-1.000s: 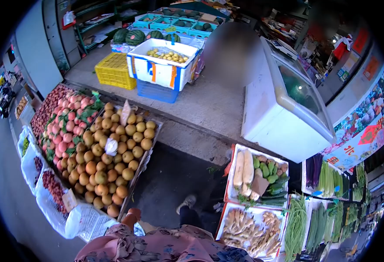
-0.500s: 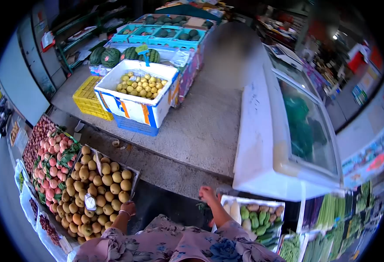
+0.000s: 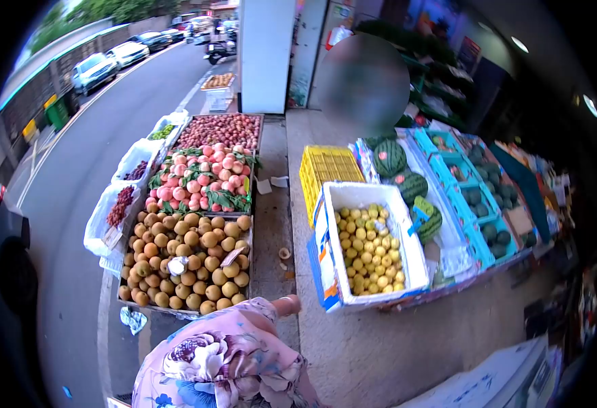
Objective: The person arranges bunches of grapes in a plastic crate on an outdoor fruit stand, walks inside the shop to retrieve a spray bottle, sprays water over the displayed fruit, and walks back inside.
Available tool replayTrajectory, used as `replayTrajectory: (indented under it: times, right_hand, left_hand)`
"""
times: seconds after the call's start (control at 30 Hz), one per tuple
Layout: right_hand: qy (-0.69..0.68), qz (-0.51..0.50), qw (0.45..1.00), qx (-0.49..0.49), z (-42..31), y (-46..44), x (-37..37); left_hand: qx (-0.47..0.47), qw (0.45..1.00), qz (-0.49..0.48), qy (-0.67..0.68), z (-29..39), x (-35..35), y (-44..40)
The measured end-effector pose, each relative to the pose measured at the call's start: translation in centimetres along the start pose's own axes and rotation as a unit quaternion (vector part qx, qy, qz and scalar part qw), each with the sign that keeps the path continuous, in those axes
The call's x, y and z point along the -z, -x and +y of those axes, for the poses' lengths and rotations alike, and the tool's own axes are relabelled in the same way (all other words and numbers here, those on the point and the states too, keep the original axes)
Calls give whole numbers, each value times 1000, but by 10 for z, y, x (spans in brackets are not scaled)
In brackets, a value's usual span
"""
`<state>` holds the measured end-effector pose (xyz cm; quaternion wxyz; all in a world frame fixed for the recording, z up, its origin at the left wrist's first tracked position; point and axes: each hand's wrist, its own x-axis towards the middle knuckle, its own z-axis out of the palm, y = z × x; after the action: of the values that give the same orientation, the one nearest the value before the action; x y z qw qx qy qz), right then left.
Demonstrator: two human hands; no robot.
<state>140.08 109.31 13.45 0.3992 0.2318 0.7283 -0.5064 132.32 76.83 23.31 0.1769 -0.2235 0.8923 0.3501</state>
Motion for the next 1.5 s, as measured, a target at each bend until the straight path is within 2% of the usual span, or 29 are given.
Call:
replayTrajectory:
  times: [0.1, 0.17, 0.23, 0.3, 0.33, 0.47, 0.57, 0.7, 0.77, 0.83, 0.9, 0.97, 1.03, 1.1, 1.2, 1.23, 1.27, 1.3, 1.37, 1.4, 1.43, 1.47, 1.5]
  right_hand:
    - [42, -42, 998, 35, -42, -4, 25]
    - [67, -73, 994, 57, -63, -8, 41]
    - [92, -98, 988, 71, -75, -7, 58]
    - [123, -122, 982, 75, -82, 1, 72]
    - [137, -134, 978, 77, -83, 4, 74]
    - [213, -160, 961, 71, -78, 13, 82]
    - [265, -159, 949, 62, -72, 16, 78]
    - [322, -116, 938, 63, -87, 11, 74]
    - [344, -87, 932, 68, -101, 14, 77]
    - [360, -59, 929, 62, -113, 23, 81]
    - [381, -41, 921, 67, -131, 27, 84]
    - [406, -35, 908, 93, -157, 30, 80]
    - [430, -40, 892, 131, -181, 30, 63]
    - [477, -31, 859, 182, -204, 101, 3]
    - [452, -68, 861, 224, -212, 108, -46]
    - [472, -93, 843, 239, -213, 117, -64]
    - [492, -118, 825, 253, -214, 124, -79]
    - [492, -119, 825, 252, -212, 128, -93]
    - [536, -180, 782, 261, -201, 132, -113]
    - [536, -181, 782, 261, -195, 131, -115]
    - [572, -212, 746, 268, -188, 129, -118]
    - [606, -242, 706, 274, -183, 126, -119]
    - [607, -244, 706, 273, -179, 121, -116]
  left_hand:
    - [-15, 998, 45, 44, 86, 3, -26]
    - [-121, 986, 100, 50, 119, -20, -28]
    - [-52, 987, 101, 113, 147, -48, -15]
    - [-48, 991, 125, 17, 135, -107, -24]
    - [-39, 994, 100, 4, 133, -123, -13]
    - [50, 993, 37, 98, 75, -146, 39]
    - [130, 969, 73, 196, -4, -146, 57]
    - [238, 902, 203, 297, -136, -148, 85]
    - [303, 864, 271, 297, -179, -131, 137]
    - [368, 799, 290, 377, -192, -115, 206]
    - [395, 781, 287, 390, -215, -124, 248]
    - [363, 908, 163, 129, -250, -164, 259]
    - [374, 911, 114, 132, -259, -197, 277]
    - [359, 926, 77, 89, -263, -238, 279]
    - [318, 942, 50, 89, -253, -277, 294]
    - [298, 948, 41, 102, -247, -286, 302]
    - [331, 919, 62, 206, -262, -329, 280]
    - [341, 907, 65, 238, -261, -330, 285]
    - [361, 880, 75, 300, -258, -332, 298]
    - [340, 908, 59, 240, -259, -330, 302]
    - [319, 930, 43, 178, -261, -332, 305]
    - [346, 923, 38, 165, -265, -330, 302]
    - [349, 922, 37, 165, -268, -331, 303]
